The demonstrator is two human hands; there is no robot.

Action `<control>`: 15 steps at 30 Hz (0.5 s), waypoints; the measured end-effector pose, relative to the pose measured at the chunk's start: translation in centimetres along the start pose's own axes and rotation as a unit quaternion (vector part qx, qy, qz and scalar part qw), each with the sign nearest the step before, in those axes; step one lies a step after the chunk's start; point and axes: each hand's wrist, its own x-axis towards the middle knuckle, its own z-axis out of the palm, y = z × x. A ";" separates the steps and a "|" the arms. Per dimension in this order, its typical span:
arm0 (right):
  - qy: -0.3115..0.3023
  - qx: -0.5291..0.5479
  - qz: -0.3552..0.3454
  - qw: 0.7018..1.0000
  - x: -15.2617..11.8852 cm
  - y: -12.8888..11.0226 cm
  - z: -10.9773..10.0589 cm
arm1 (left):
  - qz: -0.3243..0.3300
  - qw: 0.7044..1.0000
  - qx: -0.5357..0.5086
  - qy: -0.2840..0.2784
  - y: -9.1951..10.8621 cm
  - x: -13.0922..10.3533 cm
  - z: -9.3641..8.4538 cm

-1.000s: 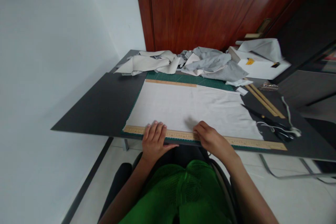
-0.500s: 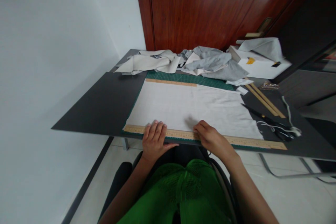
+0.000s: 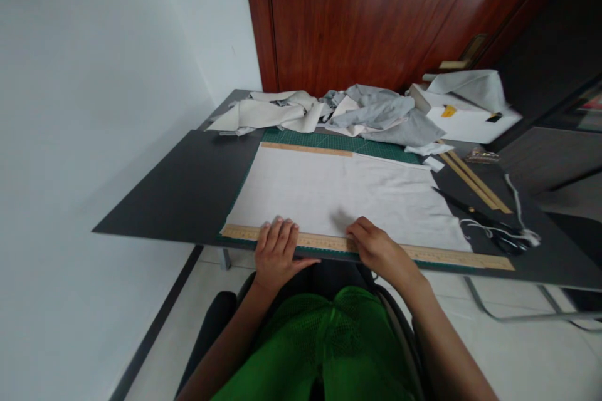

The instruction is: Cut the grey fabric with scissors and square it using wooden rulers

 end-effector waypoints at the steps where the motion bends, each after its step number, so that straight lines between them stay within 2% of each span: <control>1: 0.002 0.001 -0.001 1.000 0.0 0.0 0.0 | 0.001 1.000 0.001 0.000 0.0 0.0 0.0; 15: -0.009 -0.002 0.009 1.000 0.0 -0.3 -0.1 | 0.009 1.000 0.012 0.003 0.1 0.3 -0.2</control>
